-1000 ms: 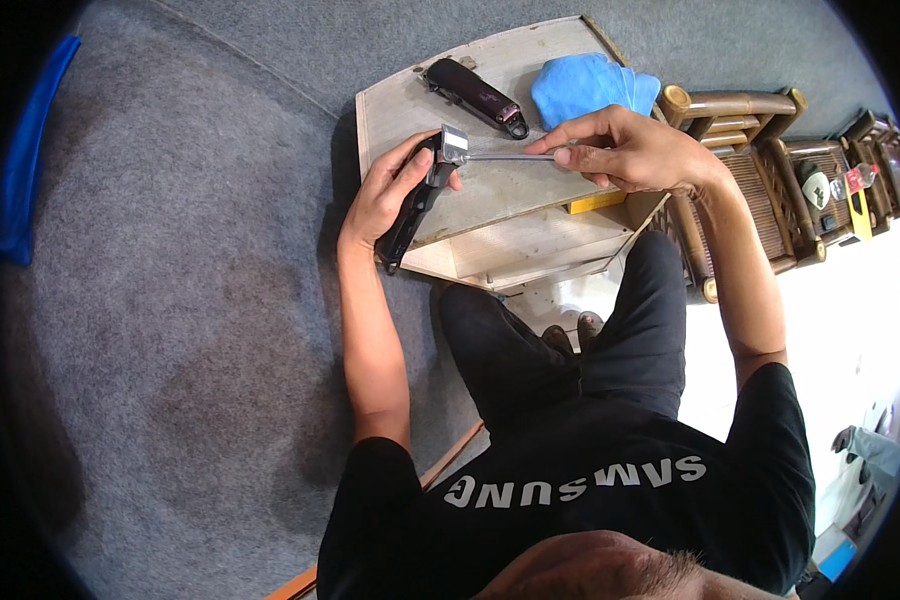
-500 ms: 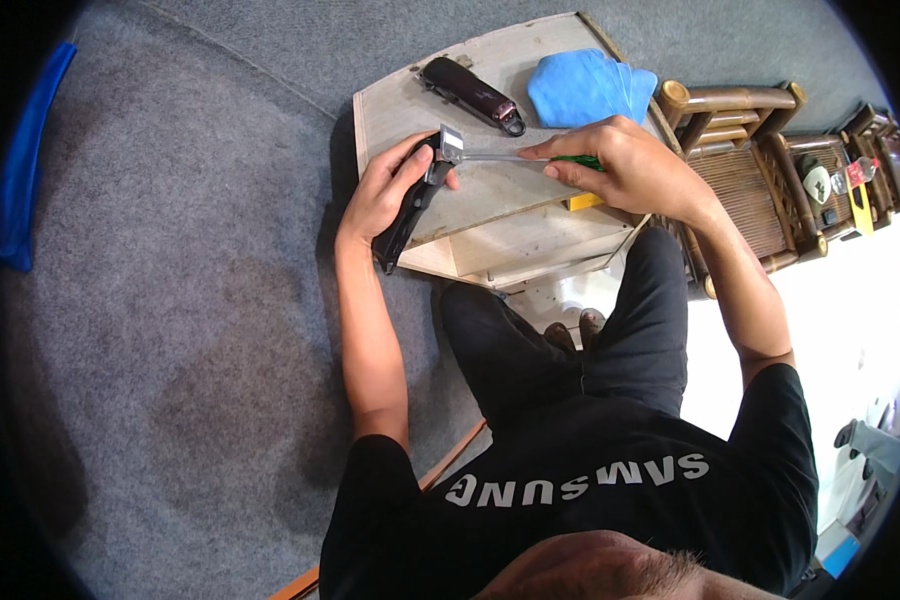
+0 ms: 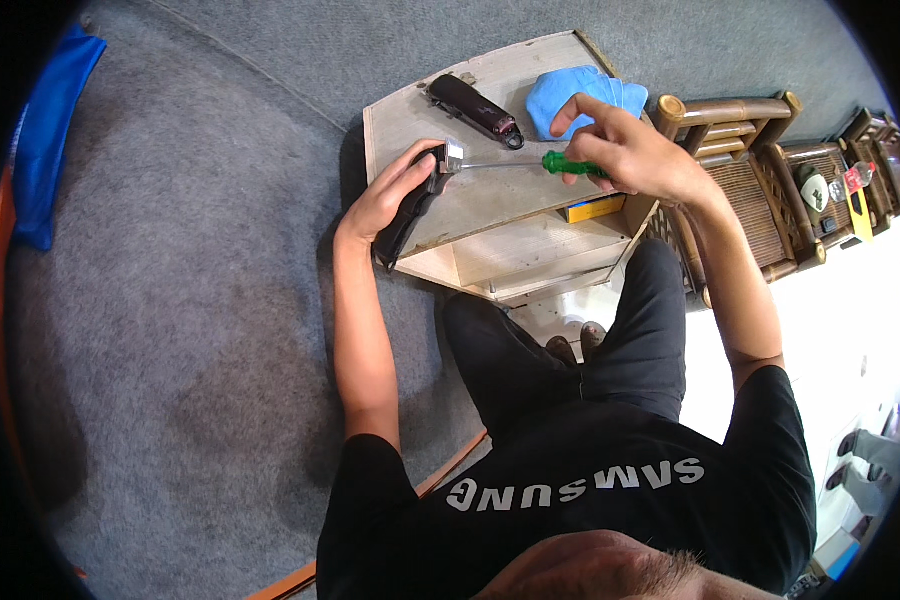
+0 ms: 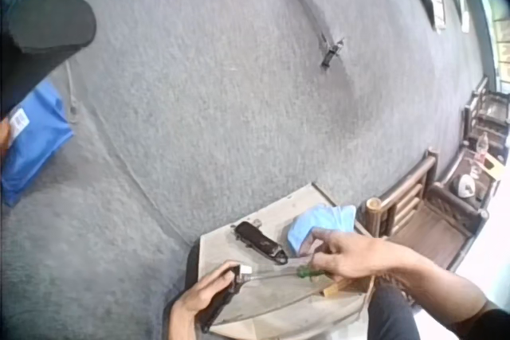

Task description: The person disassembles hair clippers by using a screwdriver to remove screws from the casing and blade assembly, then pries open the housing to reveal the internal components.

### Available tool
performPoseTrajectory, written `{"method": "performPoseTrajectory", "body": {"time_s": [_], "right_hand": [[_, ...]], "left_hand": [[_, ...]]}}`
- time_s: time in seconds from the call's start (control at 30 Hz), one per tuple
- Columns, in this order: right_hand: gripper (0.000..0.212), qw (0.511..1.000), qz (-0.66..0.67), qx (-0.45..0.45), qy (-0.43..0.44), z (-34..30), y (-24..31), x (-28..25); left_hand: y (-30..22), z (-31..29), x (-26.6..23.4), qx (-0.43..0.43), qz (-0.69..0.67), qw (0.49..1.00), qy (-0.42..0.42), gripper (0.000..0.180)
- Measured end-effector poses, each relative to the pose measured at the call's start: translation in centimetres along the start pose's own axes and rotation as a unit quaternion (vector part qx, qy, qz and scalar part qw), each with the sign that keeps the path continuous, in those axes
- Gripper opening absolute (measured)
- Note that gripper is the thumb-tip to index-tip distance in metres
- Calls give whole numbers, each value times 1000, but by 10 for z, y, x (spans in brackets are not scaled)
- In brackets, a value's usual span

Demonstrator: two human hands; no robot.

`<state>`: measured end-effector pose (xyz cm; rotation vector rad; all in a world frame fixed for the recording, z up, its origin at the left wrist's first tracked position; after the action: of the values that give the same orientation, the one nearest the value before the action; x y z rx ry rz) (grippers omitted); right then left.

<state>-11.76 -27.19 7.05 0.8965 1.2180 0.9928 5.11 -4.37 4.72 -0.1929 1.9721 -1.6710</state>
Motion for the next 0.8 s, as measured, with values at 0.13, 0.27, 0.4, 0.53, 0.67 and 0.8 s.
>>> {"method": "performPoseTrajectory", "body": {"time_s": [0.13,0.27,0.4,0.53,0.67,0.8], "right_hand": [[29,996,88,-7,-14,-4,-3,-8],[34,989,140,-41,-40,-2,-8,-5],[31,988,117,-19,-95,1,-11,-4],[21,981,-67,-45,-175,9,-22,-9],[21,959,-151,-141,-195,11,-14,-9],[26,931,-193,-275,-145,3,12,-4]], "left_hand": [[-7,0,3,-32,-52,998,21,54],[7,1,-2,-49,-130,990,7,55],[3,0,5,-47,-101,994,3,51],[-1,1,13,-53,-97,994,17,45],[1,0,8,-66,-120,991,16,42],[5,-2,1,-82,-125,989,-1,44]]}}
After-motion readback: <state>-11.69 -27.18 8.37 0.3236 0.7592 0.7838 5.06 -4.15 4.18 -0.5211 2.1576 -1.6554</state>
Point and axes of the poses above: each hand's wrist, its own z-axis towards the middle knuckle, its own x-axis out of the palm, y = z × x, the point moved 7 cm from there along z, towards the middle knuckle, and after that the axes turned 6 degrees about -x, right-handed, at the moved point
